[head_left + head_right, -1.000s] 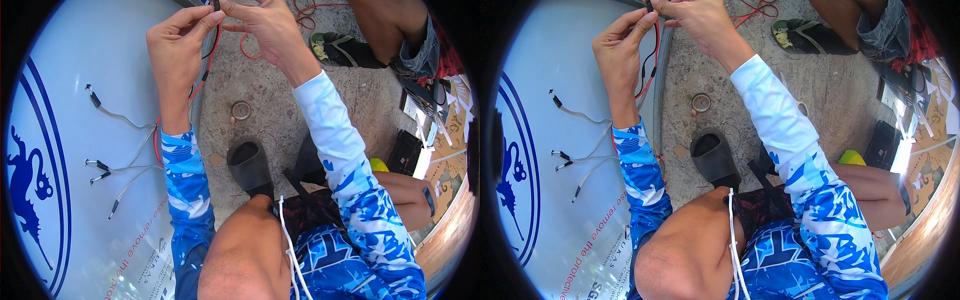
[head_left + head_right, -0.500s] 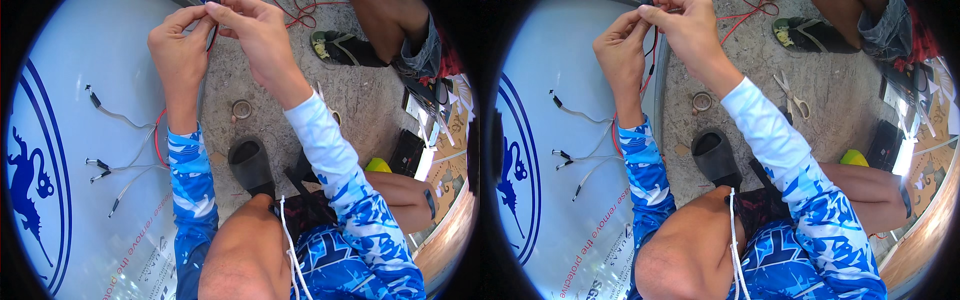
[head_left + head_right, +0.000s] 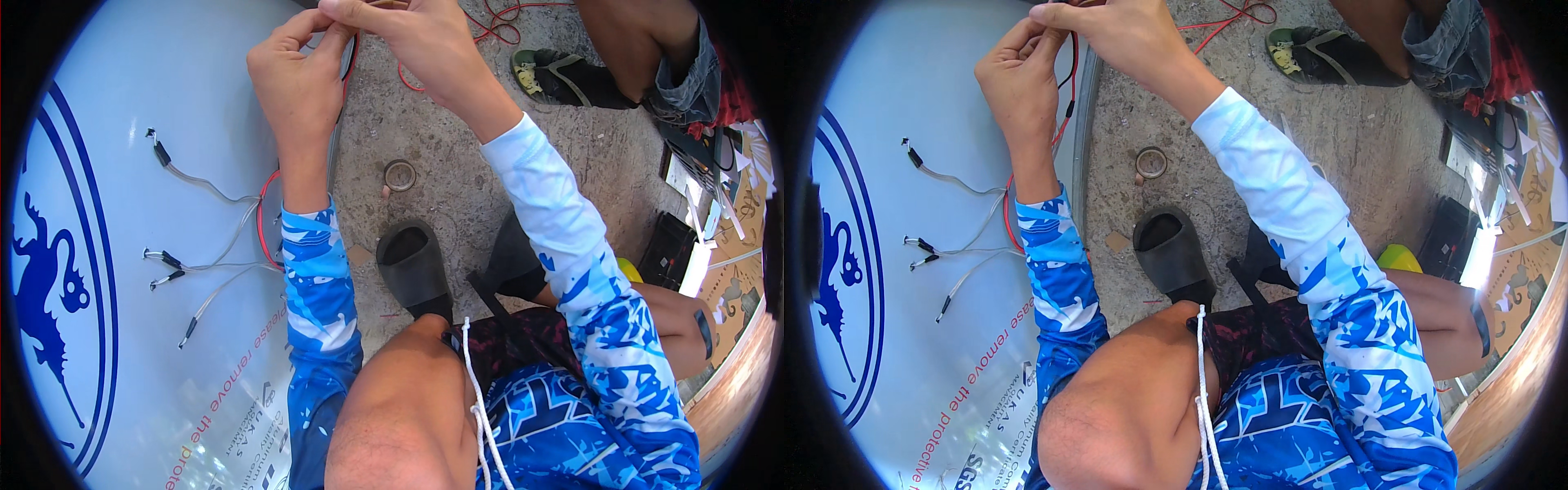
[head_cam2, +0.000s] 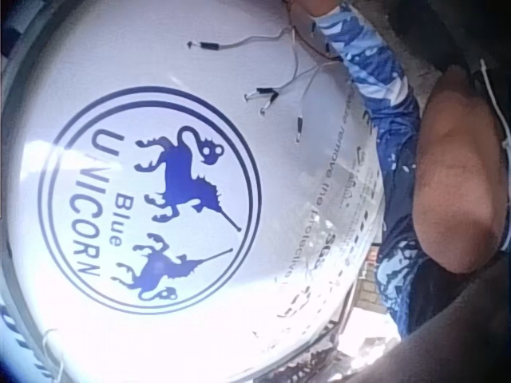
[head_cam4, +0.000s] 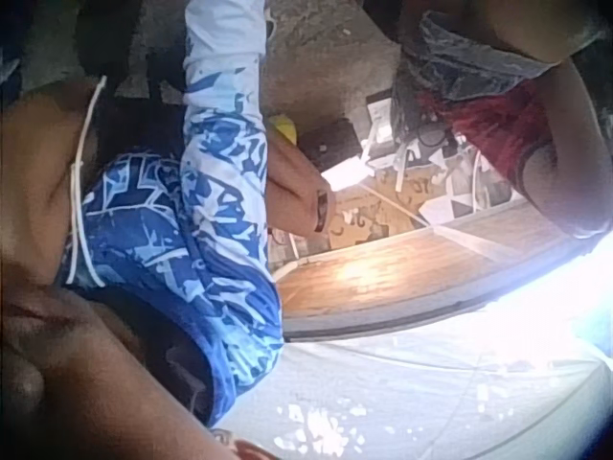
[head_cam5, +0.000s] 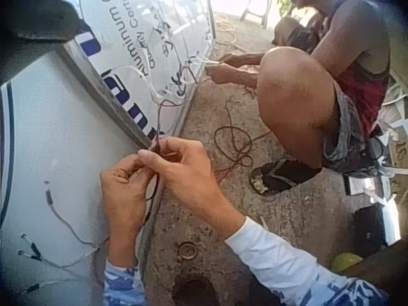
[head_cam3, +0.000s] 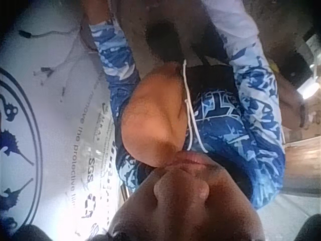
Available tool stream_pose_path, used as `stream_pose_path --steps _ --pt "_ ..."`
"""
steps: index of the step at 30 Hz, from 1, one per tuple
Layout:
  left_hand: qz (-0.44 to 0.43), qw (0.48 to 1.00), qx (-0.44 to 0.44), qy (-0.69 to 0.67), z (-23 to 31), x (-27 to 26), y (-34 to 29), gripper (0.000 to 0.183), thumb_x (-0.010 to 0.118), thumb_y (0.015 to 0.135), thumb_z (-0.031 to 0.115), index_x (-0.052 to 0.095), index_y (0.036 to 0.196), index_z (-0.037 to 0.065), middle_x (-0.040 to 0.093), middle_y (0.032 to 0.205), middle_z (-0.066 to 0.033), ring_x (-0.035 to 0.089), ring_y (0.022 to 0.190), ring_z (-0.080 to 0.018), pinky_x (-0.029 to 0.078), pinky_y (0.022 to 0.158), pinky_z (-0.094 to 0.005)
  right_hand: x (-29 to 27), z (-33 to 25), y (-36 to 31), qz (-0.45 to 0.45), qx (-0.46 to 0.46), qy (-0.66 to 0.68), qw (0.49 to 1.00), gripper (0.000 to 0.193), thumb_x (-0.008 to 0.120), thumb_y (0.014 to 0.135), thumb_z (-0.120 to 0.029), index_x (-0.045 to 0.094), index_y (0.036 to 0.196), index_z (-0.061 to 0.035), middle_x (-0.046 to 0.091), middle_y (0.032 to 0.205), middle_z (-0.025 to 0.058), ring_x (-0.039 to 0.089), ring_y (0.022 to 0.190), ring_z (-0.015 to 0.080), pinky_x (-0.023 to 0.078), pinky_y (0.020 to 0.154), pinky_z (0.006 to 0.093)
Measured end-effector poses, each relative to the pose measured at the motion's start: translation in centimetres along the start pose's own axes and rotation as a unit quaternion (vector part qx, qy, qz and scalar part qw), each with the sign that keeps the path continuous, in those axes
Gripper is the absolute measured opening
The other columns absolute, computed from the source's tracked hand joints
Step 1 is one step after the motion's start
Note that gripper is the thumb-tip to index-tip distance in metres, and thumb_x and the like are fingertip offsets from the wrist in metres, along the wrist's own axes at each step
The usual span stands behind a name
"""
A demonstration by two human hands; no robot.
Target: Wrapping electrical wires with tape on a metal sign frame.
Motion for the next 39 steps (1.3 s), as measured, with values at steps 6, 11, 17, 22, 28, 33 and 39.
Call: stream_pose_path --steps 6,11,17,22,28,33,39 --pt "-0.025 0.996 -0.004 -0.082 1.1 0.5 -0.2 0.012 0.075 0.093 0.006 0.077 0.102 -0.003 0.073 0.092 -0.0047 0.064 0.082 -0.009 0.05 0.074 -0.0222 -0.1 1.1 -0.8 0.047 0.029 0.174 0.983 0.024 0.064 0.105 -0.022 0.072 0.11 -0.0006 0.07 0.092 0.0003 0.062 0.08 0.007 0.049 0.072 0.0229" --pt "0.001 0.995 0.004 -0.104 1.5 0.5 -0.6 0.007 0.072 0.094 0.002 0.076 0.094 -0.004 0.072 0.08 -0.0024 0.063 0.072 -0.0086 0.049 0.066 -0.0238 0.3 2.5 -0.9 0.069 0.086 0.223 0.969 0.028 0.058 0.108 -0.027 0.073 0.112 -0.0032 0.072 0.095 -0.0001 0.065 0.083 0.0093 0.051 0.079 0.0257" --pt "-0.009 0.999 -0.002 -0.037 1.5 0.6 -0.4 0.007 0.073 0.093 0.003 0.077 0.092 -0.004 0.073 0.083 -0.0038 0.063 0.076 -0.0098 0.05 0.069 -0.025 0.4 3.2 -0.3 0.042 0.053 0.238 0.969 0.031 0.058 0.108 -0.031 0.073 0.113 -0.0052 0.073 0.097 0.0005 0.065 0.084 0.0092 0.051 0.081 0.0266" --pt "0.02 0.999 -0.002 0.025 3.8 0.5 -0.8 0.008 0.075 0.092 0.004 0.078 0.094 -0.003 0.074 0.085 -0.0061 0.065 0.081 -0.0111 0.05 0.071 -0.0272 -0.6 2.4 -0.8 0.1 0.037 0.197 0.975 0.022 0.067 0.103 -0.025 0.075 0.107 -0.0051 0.074 0.094 0.0018 0.068 0.083 0.0106 0.053 0.078 0.0269" --pt "-0.028 1.0 0.006 0.001 1.5 0.2 -0.4 0.022 0.076 0.093 0.01 0.079 0.113 0.001 0.077 0.095 -0.0063 0.066 0.083 -0.0085 0.051 0.079 -0.0231 -1.3 3.3 0.4 0.062 0.057 0.257 0.963 0.02 0.075 0.096 -0.021 0.075 0.106 -0.0035 0.075 0.092 0.0045 0.068 0.08 0.0123 0.054 0.077 0.0267" --pt "-0.021 0.991 0.095 0.091 2.2 0.4 -0.3 0.023 0.077 0.092 0.012 0.079 0.113 0.002 0.078 0.097 -0.0056 0.066 0.085 -0.0093 0.051 0.079 -0.024 -1.6 4.3 0.7 0.072 0.09 0.243 0.963 0.021 0.076 0.096 -0.023 0.075 0.105 -0.0038 0.074 0.093 0.0049 0.068 0.081 0.0139 0.054 0.078 0.0276" --pt "-0.005 0.992 0.094 0.084 1.8 -0.3 -0.4 0.022 0.076 0.092 0.011 0.079 0.112 0.003 0.078 0.1 -0.0059 0.067 0.086 -0.01 0.052 0.081 -0.0247 -1.0 4.9 -0.2 0.073 0.16 0.302 0.937 0.022 0.074 0.098 -0.026 0.075 0.106 -0.0052 0.074 0.1 0.0041 0.067 0.092 0.015 0.054 0.085 0.0342"
Point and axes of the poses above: each hand's wrist, its own y-axis towards the middle knuckle, its own x-axis out of the palm, z = x × y, the point moved 8 cm from there along y, towards the middle knuckle
